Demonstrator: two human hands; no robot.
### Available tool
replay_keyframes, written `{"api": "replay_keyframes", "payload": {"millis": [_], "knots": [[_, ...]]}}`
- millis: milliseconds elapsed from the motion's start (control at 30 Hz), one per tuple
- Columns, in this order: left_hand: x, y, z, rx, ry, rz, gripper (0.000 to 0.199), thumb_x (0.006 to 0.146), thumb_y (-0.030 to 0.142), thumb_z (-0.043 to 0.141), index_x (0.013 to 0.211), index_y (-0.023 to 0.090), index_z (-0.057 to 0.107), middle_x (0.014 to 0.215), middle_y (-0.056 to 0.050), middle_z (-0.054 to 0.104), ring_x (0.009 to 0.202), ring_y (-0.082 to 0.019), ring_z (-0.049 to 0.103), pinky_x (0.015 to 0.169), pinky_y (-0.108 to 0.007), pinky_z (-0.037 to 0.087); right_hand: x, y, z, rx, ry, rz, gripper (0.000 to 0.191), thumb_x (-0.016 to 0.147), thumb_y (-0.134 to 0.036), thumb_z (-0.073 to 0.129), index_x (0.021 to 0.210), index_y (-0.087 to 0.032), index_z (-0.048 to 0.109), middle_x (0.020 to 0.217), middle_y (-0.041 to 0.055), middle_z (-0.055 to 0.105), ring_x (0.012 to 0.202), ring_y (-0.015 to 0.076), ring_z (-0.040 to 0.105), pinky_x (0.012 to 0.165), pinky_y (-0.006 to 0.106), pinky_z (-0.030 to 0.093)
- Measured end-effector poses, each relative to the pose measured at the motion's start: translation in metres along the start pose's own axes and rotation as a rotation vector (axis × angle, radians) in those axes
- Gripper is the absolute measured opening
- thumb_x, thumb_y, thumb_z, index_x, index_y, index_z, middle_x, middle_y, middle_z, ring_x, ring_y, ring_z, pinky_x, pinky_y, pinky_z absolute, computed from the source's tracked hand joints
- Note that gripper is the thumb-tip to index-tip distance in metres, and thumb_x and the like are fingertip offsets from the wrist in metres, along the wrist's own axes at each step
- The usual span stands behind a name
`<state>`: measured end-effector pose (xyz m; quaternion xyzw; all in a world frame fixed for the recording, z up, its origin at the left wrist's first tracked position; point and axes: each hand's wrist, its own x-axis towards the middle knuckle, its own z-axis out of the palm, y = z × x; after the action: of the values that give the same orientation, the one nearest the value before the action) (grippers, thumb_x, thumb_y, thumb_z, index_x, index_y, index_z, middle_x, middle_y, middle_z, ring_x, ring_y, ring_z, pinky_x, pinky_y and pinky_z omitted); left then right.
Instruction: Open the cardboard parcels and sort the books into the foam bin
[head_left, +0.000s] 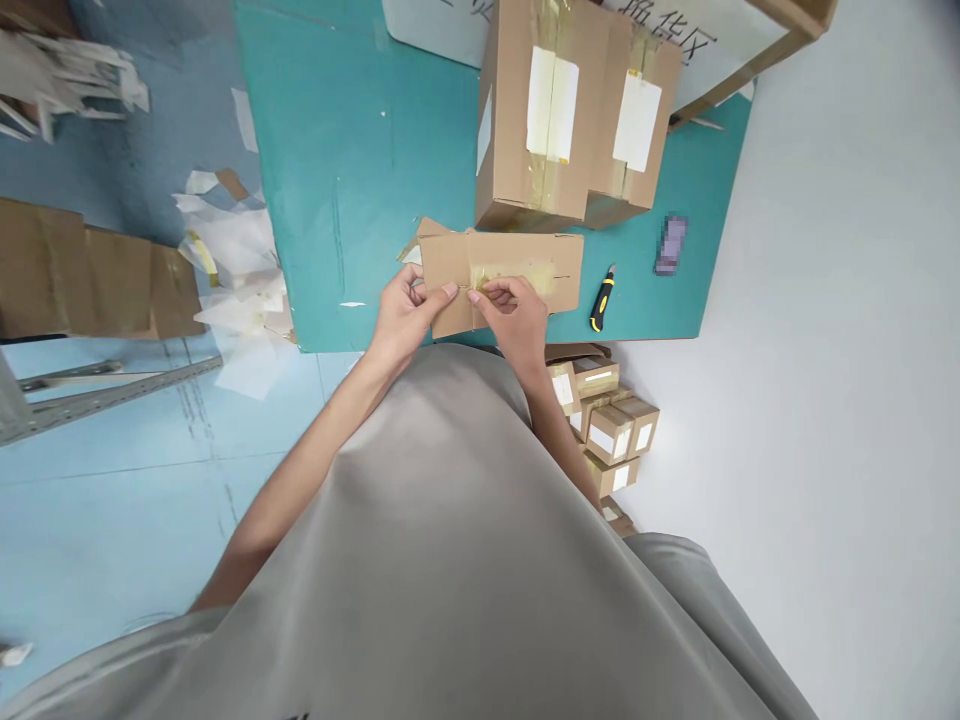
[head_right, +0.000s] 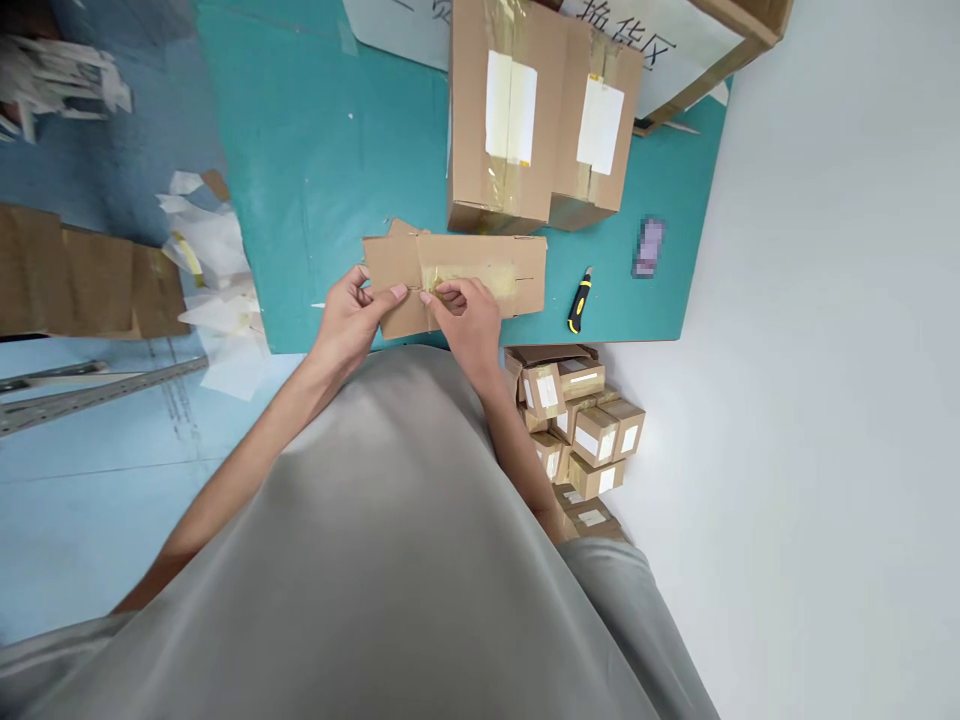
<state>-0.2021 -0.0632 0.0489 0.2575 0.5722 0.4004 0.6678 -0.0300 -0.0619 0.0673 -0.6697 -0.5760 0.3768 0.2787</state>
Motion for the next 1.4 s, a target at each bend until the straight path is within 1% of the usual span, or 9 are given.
{"api": "replay_keyframes", "payload": {"millis": [200,400,500,667,767,900,1033,1167,1400], "knots": [[-0.006,0.002,0.02,0.004,-0.016,0.005,0.045,0.081,0.05,0.086,0.106,0.025,0.058,0.103,-0.004,0.079,0.11,-0.031,0.076,0.088,-0.039,0.063,-0.003,0.004,-0.019,-0.082,-0.041,0.015,0.033,0.105,-0.054,0.057,0.098,-0.026,0.072,0.1,0.0056,0.072,0.094,0.0236,0.069,0.09,0.04,0.058],[-0.012,0.001,0.036,0.018,-0.073,-0.001,0.046,0.081,0.05,0.087,0.101,0.025,0.055,0.098,-0.003,0.079,0.104,-0.029,0.078,0.082,-0.037,0.063,-0.016,0.0,-0.025,-0.271,-0.019,-0.028,0.024,0.108,-0.042,0.051,0.098,-0.026,0.067,0.097,0.0085,0.068,0.105,0.0291,0.068,0.098,0.045,0.055],[-0.014,-0.002,0.04,0.043,-0.077,-0.021,0.044,0.082,0.048,0.087,0.102,0.026,0.054,0.097,-0.003,0.079,0.102,-0.028,0.078,0.082,-0.037,0.063,-0.017,-0.001,-0.029,-0.31,-0.015,-0.022,0.018,0.104,-0.033,0.053,0.093,-0.025,0.064,0.097,0.0099,0.068,0.101,0.0294,0.067,0.097,0.046,0.055],[-0.012,-0.01,0.037,0.0,-0.09,0.001,0.044,0.083,0.049,0.087,0.103,0.024,0.056,0.095,-0.003,0.079,0.094,-0.027,0.079,0.08,-0.036,0.063,-0.007,0.01,-0.047,-0.154,-0.192,0.03,0.016,0.101,-0.033,0.057,0.088,-0.025,0.061,0.088,0.0031,0.072,0.084,0.0217,0.069,0.086,0.038,0.057],[-0.012,-0.013,0.035,-0.051,-0.115,0.061,0.048,0.081,0.052,0.088,0.102,0.023,0.056,0.094,-0.003,0.079,0.09,-0.025,0.08,0.078,-0.035,0.064,-0.004,0.016,-0.057,-0.037,-0.264,-0.01,0.019,0.103,-0.039,0.057,0.092,-0.024,0.062,0.091,0.0013,0.073,0.084,0.0184,0.069,0.083,0.033,0.057],[-0.014,-0.014,0.036,-0.06,-0.141,0.129,0.049,0.08,0.052,0.089,0.099,0.023,0.055,0.093,-0.003,0.08,0.082,-0.022,0.079,0.07,-0.032,0.064,-0.014,0.012,-0.061,-0.111,-0.215,-0.103,0.016,0.103,-0.038,0.058,0.097,-0.024,0.06,0.099,0.0033,0.07,0.09,0.019,0.069,0.089,0.035,0.057],[-0.019,-0.015,0.039,-0.018,-0.139,0.162,0.042,0.084,0.048,0.086,0.098,0.023,0.055,0.091,-0.002,0.079,0.078,-0.02,0.077,0.066,-0.029,0.062,-0.027,0.001,-0.056,-0.379,-0.179,-0.117,0.009,0.103,-0.03,0.057,0.098,-0.024,0.059,0.1,0.0072,0.067,0.096,0.0242,0.067,0.092,0.04,0.055],[-0.022,-0.018,0.038,0.021,-0.131,0.203,0.038,0.086,0.044,0.084,0.099,0.024,0.055,0.09,-0.002,0.078,0.078,-0.019,0.076,0.065,-0.028,0.061,-0.034,-0.005,-0.05,-0.577,-0.208,-0.188,0.014,0.105,-0.021,0.05,0.096,-0.022,0.059,0.1,0.011,0.065,0.105,0.0294,0.063,0.096,0.044,0.052],[-0.026,-0.027,0.027,-0.026,-0.116,0.24,0.043,0.086,0.047,0.085,0.104,0.024,0.054,0.09,-0.002,0.076,0.082,-0.021,0.076,0.068,-0.03,0.061,-0.023,0.012,-0.054,-0.457,-0.085,-0.211,0.015,0.099,-0.021,0.054,0.085,-0.024,0.057,0.087,0.0026,0.062,0.086,0.02,0.06,0.083,0.033,0.051]]}}
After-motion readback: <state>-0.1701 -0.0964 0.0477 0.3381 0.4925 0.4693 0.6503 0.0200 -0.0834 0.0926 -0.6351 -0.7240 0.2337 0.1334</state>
